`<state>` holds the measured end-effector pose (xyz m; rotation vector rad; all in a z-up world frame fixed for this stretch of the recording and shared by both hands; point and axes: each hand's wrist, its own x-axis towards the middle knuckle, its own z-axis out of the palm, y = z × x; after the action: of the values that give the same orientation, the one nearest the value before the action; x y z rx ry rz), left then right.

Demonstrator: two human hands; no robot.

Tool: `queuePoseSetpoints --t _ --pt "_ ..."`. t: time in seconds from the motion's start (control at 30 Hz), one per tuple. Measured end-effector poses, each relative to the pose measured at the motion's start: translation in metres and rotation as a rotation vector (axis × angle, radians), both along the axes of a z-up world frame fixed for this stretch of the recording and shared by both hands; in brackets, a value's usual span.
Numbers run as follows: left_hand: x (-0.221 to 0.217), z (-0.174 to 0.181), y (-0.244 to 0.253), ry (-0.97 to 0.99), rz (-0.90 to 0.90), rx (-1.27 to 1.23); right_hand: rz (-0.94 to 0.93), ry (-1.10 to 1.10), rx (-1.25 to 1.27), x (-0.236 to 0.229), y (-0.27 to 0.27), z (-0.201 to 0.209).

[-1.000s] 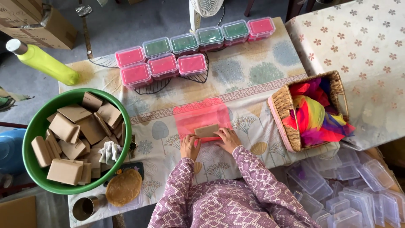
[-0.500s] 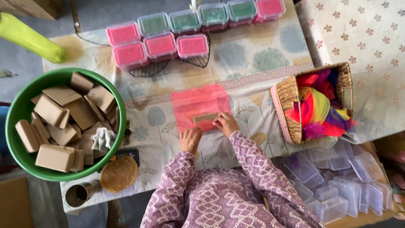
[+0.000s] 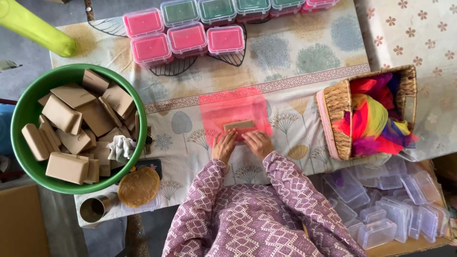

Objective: The recorder is folding small brown paper items and wrapping them in pink mesh fabric.

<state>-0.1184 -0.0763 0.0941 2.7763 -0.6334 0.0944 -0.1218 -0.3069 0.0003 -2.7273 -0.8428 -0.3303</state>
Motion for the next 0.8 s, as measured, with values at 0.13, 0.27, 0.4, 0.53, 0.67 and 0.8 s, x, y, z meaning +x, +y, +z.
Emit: queuePoseSetpoints --t 0.13,0.27,0.4,0.53,0.67,0.8 --pt "0.003 -0.003 0.001 -0.037 -0.005 0.034 -0.041 0.078 -0.065 -0.004 0.016 0.085" --pt "0.006 -0.001 0.000 -0.031 -0.009 0.033 -0.077 0.065 -0.185 -0.003 0.016 0.091" --pt "0.011 -0.003 -0.001 0.004 -0.019 0.069 -0.081 0.112 -0.111 0.000 0.015 0.080" --pt "0.024 0.000 -0.002 -0.023 0.001 0.063 -0.060 0.200 -0.028 0.003 0.015 0.079" --pt "0.032 0.008 0.001 0.046 0.007 0.074 -0.055 0.245 -0.032 0.004 0.015 0.092" --pt "0.044 0.009 0.000 0.215 0.015 0.142 -0.052 0.265 -0.021 0.006 0.017 0.106"
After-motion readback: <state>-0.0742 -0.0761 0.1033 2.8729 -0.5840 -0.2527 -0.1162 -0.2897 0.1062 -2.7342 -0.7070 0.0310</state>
